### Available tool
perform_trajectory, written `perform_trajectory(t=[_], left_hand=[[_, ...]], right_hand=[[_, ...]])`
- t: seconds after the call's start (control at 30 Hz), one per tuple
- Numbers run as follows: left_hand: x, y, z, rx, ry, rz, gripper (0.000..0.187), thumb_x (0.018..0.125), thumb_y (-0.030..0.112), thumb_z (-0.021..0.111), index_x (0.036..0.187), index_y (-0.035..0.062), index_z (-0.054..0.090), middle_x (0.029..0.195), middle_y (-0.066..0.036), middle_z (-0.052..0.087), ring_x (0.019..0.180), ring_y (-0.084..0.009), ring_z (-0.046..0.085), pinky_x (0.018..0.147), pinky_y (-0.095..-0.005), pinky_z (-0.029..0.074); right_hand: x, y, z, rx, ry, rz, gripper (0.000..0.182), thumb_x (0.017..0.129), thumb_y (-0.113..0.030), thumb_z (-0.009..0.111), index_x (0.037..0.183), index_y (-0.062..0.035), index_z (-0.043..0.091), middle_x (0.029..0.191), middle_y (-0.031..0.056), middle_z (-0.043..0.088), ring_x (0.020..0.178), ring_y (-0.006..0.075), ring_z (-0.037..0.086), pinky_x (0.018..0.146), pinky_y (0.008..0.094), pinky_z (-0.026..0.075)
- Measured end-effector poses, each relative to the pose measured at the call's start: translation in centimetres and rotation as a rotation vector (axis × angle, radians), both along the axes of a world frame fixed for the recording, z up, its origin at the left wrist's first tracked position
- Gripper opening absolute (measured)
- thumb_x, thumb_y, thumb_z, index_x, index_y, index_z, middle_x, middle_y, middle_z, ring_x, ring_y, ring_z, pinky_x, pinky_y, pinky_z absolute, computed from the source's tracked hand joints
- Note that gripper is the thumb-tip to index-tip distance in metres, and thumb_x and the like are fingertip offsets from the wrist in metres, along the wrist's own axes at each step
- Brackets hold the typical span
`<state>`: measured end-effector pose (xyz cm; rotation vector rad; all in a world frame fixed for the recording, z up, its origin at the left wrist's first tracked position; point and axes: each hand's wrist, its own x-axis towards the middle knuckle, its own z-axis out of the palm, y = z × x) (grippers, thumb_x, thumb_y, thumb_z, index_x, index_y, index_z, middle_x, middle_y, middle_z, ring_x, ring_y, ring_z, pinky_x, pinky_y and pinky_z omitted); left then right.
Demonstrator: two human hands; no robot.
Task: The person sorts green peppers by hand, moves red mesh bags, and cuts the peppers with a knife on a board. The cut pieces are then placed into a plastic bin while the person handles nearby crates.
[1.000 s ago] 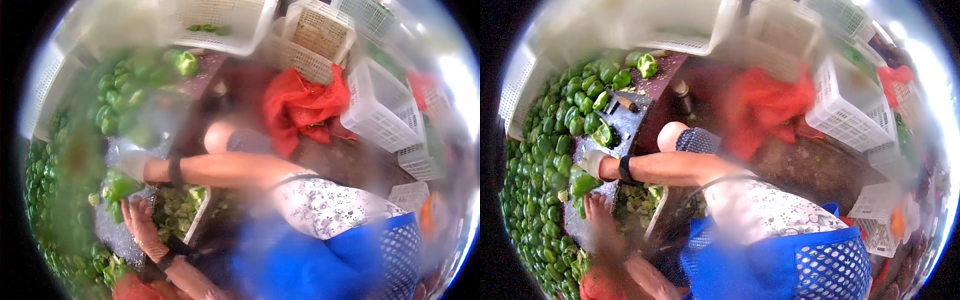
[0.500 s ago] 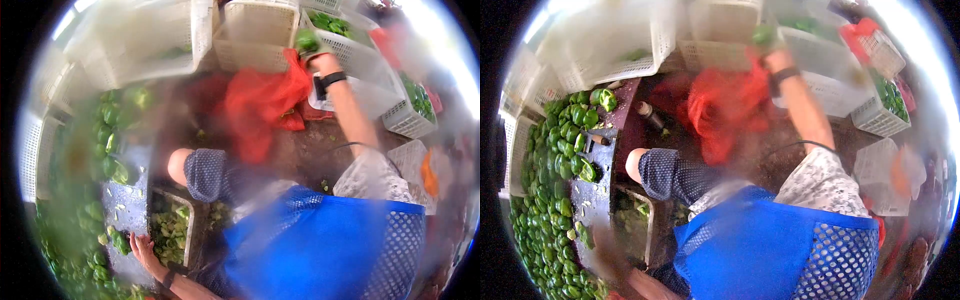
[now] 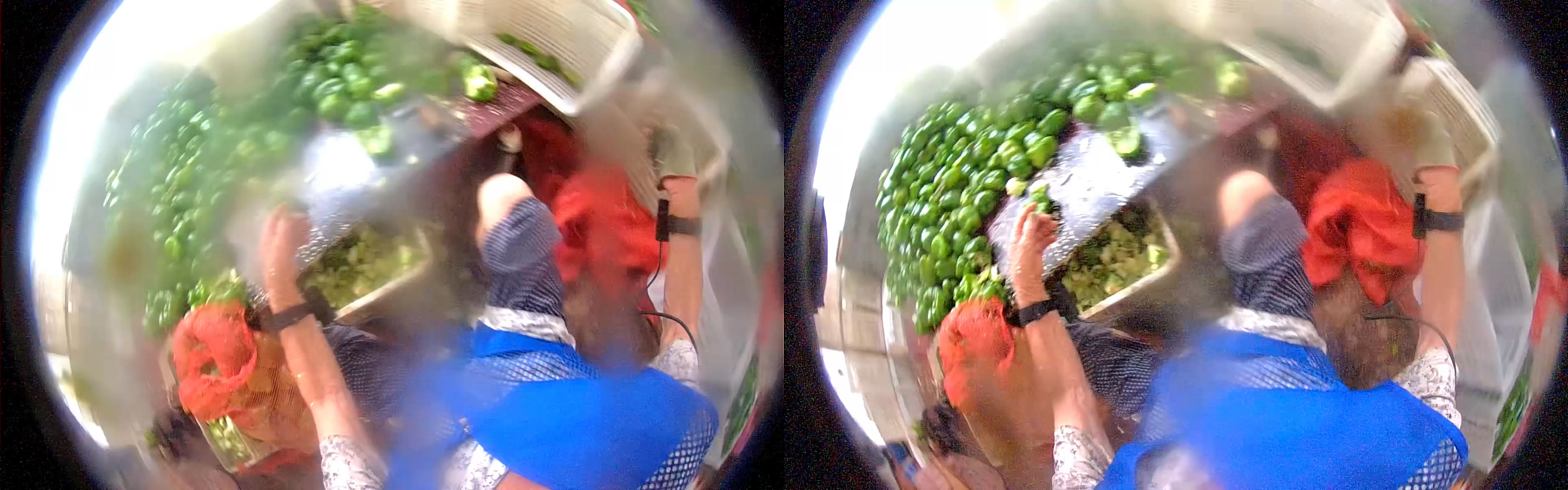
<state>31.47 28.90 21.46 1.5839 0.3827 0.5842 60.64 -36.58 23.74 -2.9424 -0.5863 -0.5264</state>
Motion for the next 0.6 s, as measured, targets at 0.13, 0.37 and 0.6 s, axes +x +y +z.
perform_trajectory(t=[0.13, 0.37, 0.6], left_hand=[[0.5, 2.9, -2.9, -0.155, 0.037, 0.052, 0.038, 0.092, 0.027, 0.057, 0.123, 0.0063, 0.052, 0.090, -0.004, 0.064, 0.081, -0.0154, 0.064, 0.068, -0.0281, 0.052], [2.6, 2.9, -1.7, -0.108, -0.029, -0.063, 0.032, 0.095, 0.022, 0.053, 0.123, 0.0051, 0.052, 0.092, -0.004, 0.064, 0.080, -0.0137, 0.064, 0.064, -0.0248, 0.051], [2.8, 3.7, -2.8, -0.180, 0.013, -0.099, 0.034, 0.094, 0.023, 0.054, 0.124, 0.0057, 0.052, 0.096, -0.003, 0.064, 0.086, -0.0133, 0.063, 0.066, -0.0241, 0.052]], right_hand=[[0.6, 26.2, 5.9, 0.661, 0.408, 0.572, 0.035, 0.087, -0.015, 0.053, 0.120, -0.0029, 0.054, 0.110, 0.0087, 0.059, 0.088, 0.0154, 0.060, 0.076, 0.0266, 0.050], [4.1, 50.5, -3.0, 0.121, 0.607, 0.389, 0.045, 0.091, -0.036, 0.049, 0.122, -0.0041, 0.055, 0.105, 0.0144, 0.064, 0.081, 0.0201, 0.063, 0.072, 0.0321, 0.052], [-0.3, 53.9, -6.5, -0.029, 0.394, 0.564, 0.037, 0.088, -0.031, 0.052, 0.112, -0.0053, 0.061, 0.100, 0.0165, 0.067, 0.093, 0.0264, 0.063, 0.080, 0.0345, 0.049]])
